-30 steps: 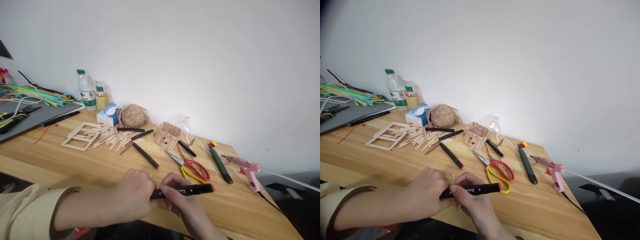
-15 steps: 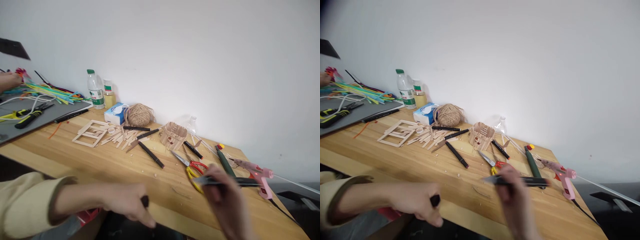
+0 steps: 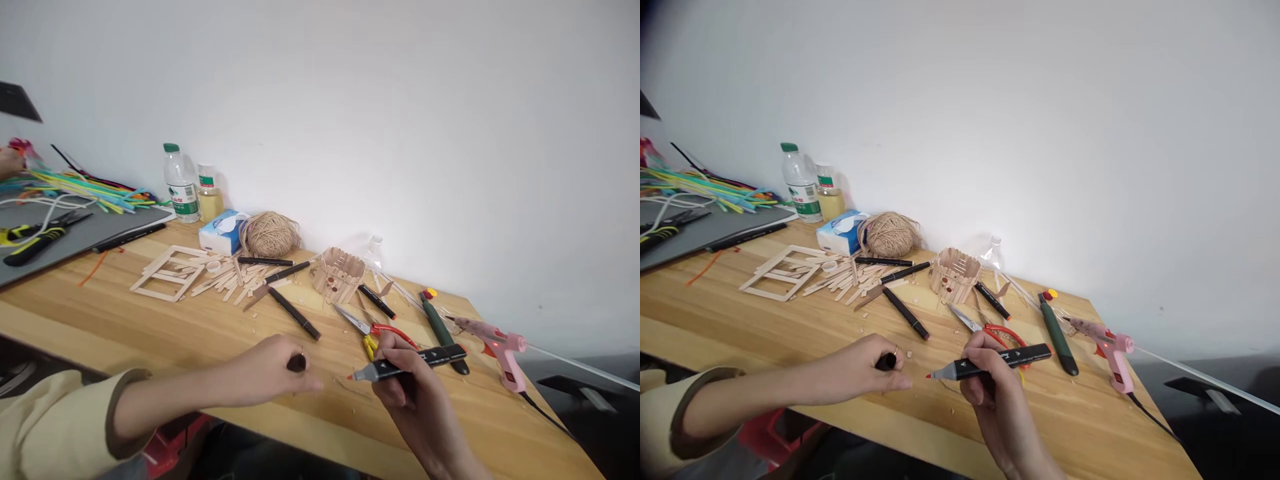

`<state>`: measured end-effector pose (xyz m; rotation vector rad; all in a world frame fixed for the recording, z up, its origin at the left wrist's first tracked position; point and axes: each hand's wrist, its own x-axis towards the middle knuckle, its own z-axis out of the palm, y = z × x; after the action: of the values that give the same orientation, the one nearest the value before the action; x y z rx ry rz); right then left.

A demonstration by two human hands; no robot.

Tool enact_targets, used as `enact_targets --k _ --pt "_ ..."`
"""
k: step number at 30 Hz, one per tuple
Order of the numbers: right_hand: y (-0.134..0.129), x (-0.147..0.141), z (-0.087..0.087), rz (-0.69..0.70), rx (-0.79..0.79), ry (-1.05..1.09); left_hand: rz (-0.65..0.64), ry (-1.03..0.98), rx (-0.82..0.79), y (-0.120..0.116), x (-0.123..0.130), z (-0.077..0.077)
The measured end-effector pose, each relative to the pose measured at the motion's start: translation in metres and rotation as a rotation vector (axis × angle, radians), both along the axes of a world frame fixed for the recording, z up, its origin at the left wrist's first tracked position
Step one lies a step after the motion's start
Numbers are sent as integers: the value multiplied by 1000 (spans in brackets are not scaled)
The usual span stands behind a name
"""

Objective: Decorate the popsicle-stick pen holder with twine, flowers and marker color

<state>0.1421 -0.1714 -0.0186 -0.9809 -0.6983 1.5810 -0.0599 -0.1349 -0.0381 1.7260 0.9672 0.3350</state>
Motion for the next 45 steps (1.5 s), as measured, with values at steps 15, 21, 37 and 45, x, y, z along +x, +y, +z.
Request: enact_targets --k 15,21,37,45 --pt "-2 -12 0 2 280 -321 -16 107 110 -10 18 22" --pt "5 -7 -1 -65 231 -275 32 310 327 6 4 16" --pt "74 34 -12 -310 588 -891 350 653 640 119 -64 -39" --pt "131 34 -25 -193 865 -1262 334 559 527 125 -84 -32"
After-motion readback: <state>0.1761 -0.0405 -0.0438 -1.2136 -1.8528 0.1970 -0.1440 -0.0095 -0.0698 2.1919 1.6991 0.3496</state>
